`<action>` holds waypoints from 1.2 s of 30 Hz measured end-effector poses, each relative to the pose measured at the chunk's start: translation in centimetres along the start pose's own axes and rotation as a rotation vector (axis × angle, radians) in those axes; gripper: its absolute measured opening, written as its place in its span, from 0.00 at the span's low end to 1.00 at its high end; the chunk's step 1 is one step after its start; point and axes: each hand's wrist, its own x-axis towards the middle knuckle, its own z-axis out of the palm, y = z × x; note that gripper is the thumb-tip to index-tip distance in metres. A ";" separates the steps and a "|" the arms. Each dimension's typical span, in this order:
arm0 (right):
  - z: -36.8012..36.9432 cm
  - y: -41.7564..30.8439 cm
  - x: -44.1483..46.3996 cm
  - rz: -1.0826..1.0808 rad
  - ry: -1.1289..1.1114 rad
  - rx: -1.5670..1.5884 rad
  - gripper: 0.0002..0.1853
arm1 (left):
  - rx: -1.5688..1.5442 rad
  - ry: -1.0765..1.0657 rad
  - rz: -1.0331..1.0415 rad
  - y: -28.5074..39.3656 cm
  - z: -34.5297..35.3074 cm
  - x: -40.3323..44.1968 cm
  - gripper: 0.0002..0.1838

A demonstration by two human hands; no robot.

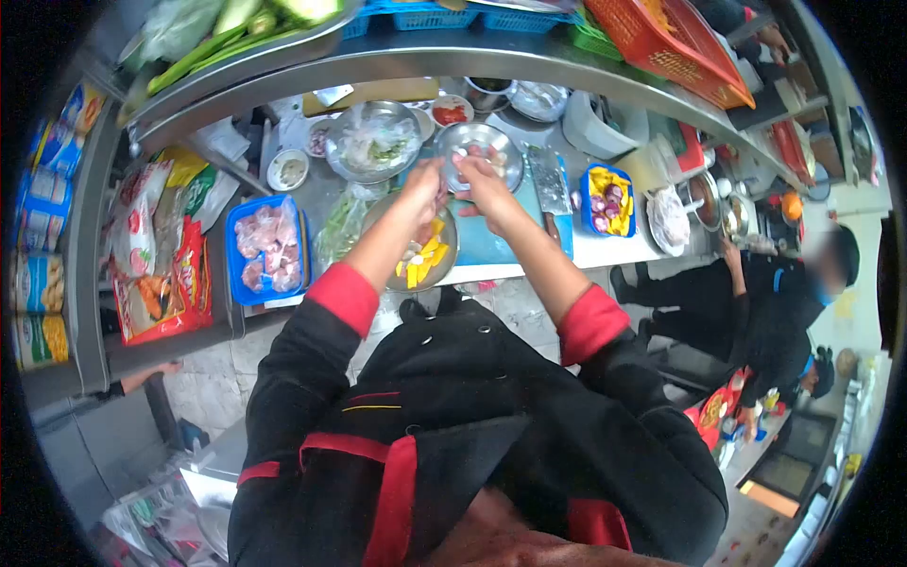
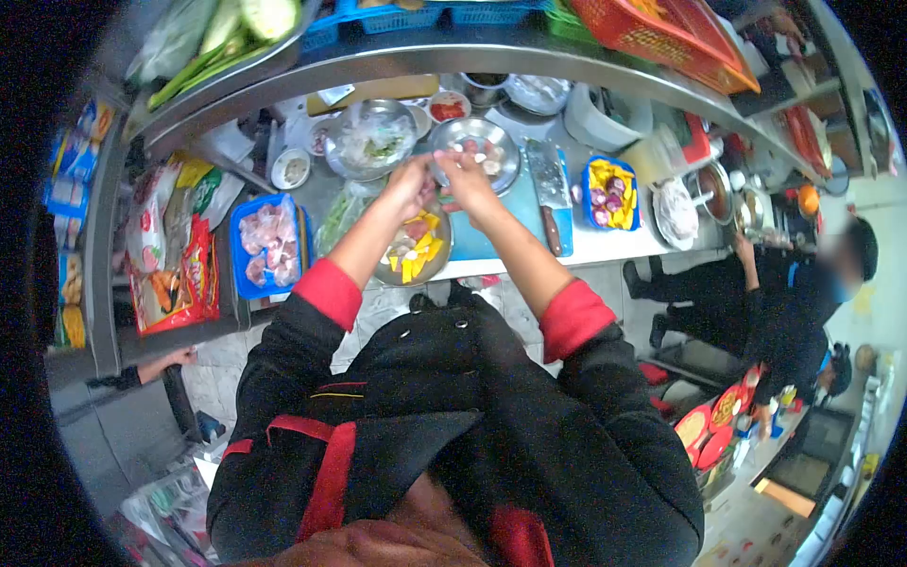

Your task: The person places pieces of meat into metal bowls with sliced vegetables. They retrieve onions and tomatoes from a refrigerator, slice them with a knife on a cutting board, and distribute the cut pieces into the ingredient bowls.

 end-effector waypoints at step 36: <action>-13.3 2.3 17.8 -0.117 -0.679 0.383 0.24 | 0.062 0.032 0.231 1.9 6.0 6.2 0.18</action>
